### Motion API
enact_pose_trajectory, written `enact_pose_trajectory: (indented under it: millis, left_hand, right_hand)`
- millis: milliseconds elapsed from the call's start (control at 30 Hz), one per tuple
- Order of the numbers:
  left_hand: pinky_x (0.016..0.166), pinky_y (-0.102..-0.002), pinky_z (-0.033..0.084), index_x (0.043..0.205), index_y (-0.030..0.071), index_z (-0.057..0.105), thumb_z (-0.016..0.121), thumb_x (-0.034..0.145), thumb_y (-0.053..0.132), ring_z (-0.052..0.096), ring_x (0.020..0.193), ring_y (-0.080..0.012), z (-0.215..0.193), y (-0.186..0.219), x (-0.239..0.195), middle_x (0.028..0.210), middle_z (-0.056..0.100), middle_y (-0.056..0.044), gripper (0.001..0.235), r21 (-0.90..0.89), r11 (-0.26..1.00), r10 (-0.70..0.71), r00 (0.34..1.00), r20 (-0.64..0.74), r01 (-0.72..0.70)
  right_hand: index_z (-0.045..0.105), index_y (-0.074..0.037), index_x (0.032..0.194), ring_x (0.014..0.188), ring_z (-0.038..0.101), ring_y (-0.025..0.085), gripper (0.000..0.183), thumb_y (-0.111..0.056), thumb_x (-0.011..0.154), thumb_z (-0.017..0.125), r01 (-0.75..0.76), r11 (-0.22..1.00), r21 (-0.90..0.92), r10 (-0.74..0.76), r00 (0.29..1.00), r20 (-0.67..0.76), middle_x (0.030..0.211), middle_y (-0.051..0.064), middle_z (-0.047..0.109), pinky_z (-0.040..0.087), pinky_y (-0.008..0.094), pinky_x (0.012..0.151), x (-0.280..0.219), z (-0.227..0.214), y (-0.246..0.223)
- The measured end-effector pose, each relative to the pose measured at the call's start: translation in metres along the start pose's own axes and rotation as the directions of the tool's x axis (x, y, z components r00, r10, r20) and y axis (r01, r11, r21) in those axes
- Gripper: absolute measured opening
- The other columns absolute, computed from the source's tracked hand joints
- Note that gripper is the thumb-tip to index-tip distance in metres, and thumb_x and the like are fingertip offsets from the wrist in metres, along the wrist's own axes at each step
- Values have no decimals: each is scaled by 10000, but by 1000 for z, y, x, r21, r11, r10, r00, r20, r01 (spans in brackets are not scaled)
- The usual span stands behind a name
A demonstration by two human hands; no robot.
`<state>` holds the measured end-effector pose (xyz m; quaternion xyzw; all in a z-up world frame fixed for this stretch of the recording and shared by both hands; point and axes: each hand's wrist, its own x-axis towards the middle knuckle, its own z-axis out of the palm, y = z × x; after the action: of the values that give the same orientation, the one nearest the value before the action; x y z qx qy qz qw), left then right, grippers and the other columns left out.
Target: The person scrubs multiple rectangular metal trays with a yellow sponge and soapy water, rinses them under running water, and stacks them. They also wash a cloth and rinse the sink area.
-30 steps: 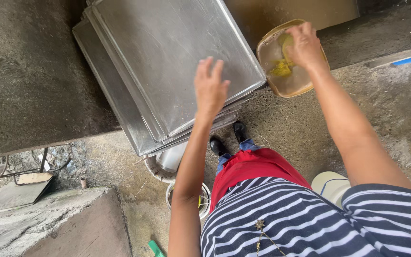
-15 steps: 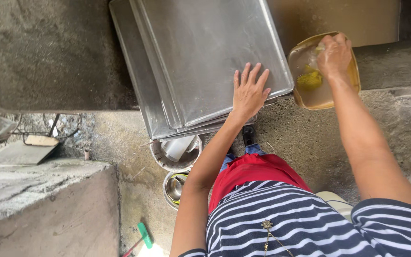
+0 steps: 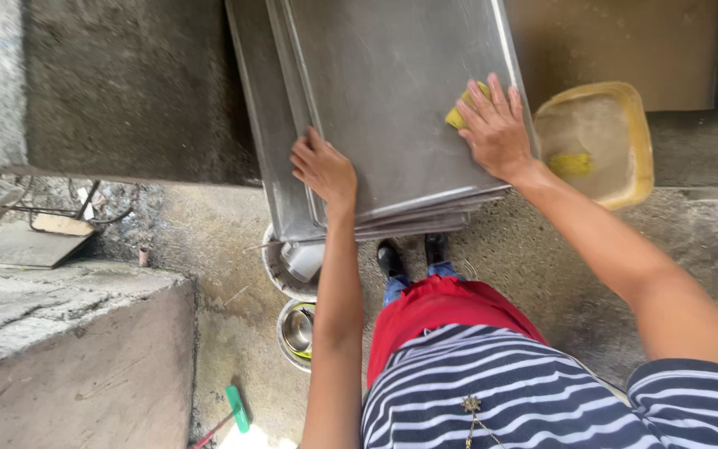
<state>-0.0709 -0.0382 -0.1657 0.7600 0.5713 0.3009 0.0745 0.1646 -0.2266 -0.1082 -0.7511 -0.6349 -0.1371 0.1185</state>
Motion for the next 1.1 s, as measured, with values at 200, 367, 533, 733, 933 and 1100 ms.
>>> enact_pose_trajectory:
  millis: [200, 367, 533, 733, 933, 1100]
  left_hand:
    - [893, -463, 423, 1432, 12, 520, 673, 972, 270, 529, 1128, -296, 7, 1, -12, 1250, 513, -97, 549, 69, 997, 30, 996, 84, -36]
    - [862, -457, 405, 1468, -16, 490, 653, 963, 398, 514, 1106, -309, -9, -5, -13, 1259, 508, -123, 673, 116, 992, 39, 988, 152, -57]
    - [890, -458, 408, 1458, -48, 472, 648, 938, 492, 504, 1112, -310, -8, 1, -8, 1263, 498, -134, 770, 116, 989, 72, 986, 153, -90]
    - [877, -460, 404, 1485, -47, 455, 626, 927, 562, 505, 1099, -312, -13, 2, -10, 1271, 500, -135, 843, 126, 990, 35, 979, 202, -62]
    - [873, -471, 399, 1480, -106, 413, 637, 874, 639, 499, 1037, -319, -19, 1, -1, 1230, 492, -155, 987, 62, 991, 95, 960, 264, -116]
    - [885, -476, 397, 1486, -60, 420, 628, 881, 633, 506, 1066, -329, -12, -3, -5, 1259, 497, -150, 943, 29, 998, 48, 962, 269, -57]
  right_hand:
    - [508, -4, 1510, 1562, 318, 376, 503, -256, 1079, 563, -151, 954, 259, 114, 981, 154, 1599, 213, 450, 245, 573, 1329, 131, 101, -42]
    - [592, 82, 1408, 1418, 473, 426, 433, -200, 1081, 557, 47, 996, -75, -54, 994, -95, 1420, 283, 602, 314, 603, 1188, 66, 105, -27]
    - [639, 37, 1287, 1247, 573, 401, 320, -69, 1014, 511, -203, 916, 347, 276, 945, -176, 1301, 210, 643, 439, 534, 1078, 210, 141, 65]
    - [621, 48, 1332, 1136, 657, 289, 386, -174, 1033, 521, 73, 930, -360, -195, 928, -316, 1245, 203, 676, 500, 509, 1037, 164, 110, 36]
    - [589, -37, 1359, 1163, 640, 340, 397, -67, 973, 500, -82, 976, -201, -59, 790, -611, 1293, 153, 685, 507, 450, 970, 304, 191, 63]
    - [652, -65, 1301, 1274, 595, 362, 267, -141, 1049, 603, 161, 981, 113, -167, 985, 48, 1380, 184, 636, 484, 495, 1082, 362, 248, -87]
